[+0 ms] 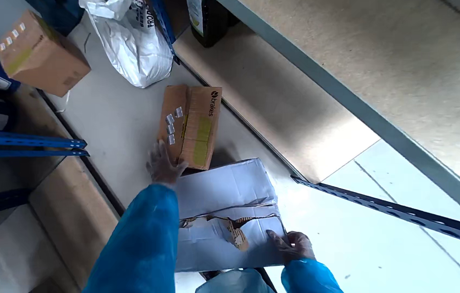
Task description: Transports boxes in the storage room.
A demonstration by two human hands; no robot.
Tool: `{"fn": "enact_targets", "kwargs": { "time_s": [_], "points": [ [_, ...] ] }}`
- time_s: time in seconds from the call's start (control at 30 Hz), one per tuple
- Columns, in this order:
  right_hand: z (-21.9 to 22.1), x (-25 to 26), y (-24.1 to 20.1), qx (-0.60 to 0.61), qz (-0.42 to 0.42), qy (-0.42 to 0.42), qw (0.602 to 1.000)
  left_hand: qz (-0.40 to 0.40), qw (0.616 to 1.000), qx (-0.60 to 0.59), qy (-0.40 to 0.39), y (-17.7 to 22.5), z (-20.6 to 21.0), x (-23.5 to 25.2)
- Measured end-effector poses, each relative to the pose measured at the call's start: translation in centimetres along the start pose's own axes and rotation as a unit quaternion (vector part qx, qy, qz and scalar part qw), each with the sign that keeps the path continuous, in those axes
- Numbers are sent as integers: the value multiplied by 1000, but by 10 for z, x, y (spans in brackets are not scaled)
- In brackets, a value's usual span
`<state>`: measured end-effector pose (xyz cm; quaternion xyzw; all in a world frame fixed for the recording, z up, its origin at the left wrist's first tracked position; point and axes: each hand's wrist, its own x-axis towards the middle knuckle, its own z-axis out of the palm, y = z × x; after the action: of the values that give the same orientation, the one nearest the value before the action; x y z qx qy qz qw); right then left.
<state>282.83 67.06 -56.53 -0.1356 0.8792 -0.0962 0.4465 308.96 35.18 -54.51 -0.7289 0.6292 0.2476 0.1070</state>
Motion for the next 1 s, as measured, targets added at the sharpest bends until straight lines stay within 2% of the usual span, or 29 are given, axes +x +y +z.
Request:
{"fn": "enact_targets", "kwargs": {
  "time_s": [0.1, 0.2, 0.33, 0.47, 0.53, 0.6, 0.7, 0.73, 0.8, 0.87, 0.93, 0.97, 1.0],
  "points": [
    [4, 2, 4, 2, -16, 11, 1000, -63, 998, 16, -22, 17, 7, 40],
    [4, 0, 5, 4, -23, 22, 999, -62, 998, -5, -28, 8, -3, 45],
    [4, -1, 4, 9, -25, 17, 1000, -83, 975, -204, 21, -35, -34, 58],
    [3, -2, 3, 5, -22, 15, 1000, -94, 953, -287, 6, -53, -45, 70],
    [3, -2, 1, 6, -18, 19, 1000, -96, 950, -296, 13, -52, -40, 70],
    [3, -2, -2, 2, -21, 25, 999, -88, 962, -257, 13, -48, -35, 69],
    [2, -3, -3, -4, -23, 25, 999, -30, 977, -193, -81, -36, -44, 50],
    [3, -3, 0, -2, -26, 24, 999, 14, 972, -204, -119, -37, -46, 42],
    [3, -6, -1, 3, -28, 25, 999, 57, 932, -316, -167, -51, -39, 19],
    [1, -13, -7, 6, -17, 27, 999, 9, 914, -386, -126, -88, -18, -6],
    [-6, -20, -19, 21, -3, 17, 1000, -111, 929, -341, -87, -142, 20, -32],
    [-8, -19, -20, 37, -9, 13, 999, -171, 932, -300, -113, -162, 37, -49],
    [-8, -15, -18, 59, -23, 5, 998, -219, 918, -288, -164, -172, 51, -69]
  ]
}}
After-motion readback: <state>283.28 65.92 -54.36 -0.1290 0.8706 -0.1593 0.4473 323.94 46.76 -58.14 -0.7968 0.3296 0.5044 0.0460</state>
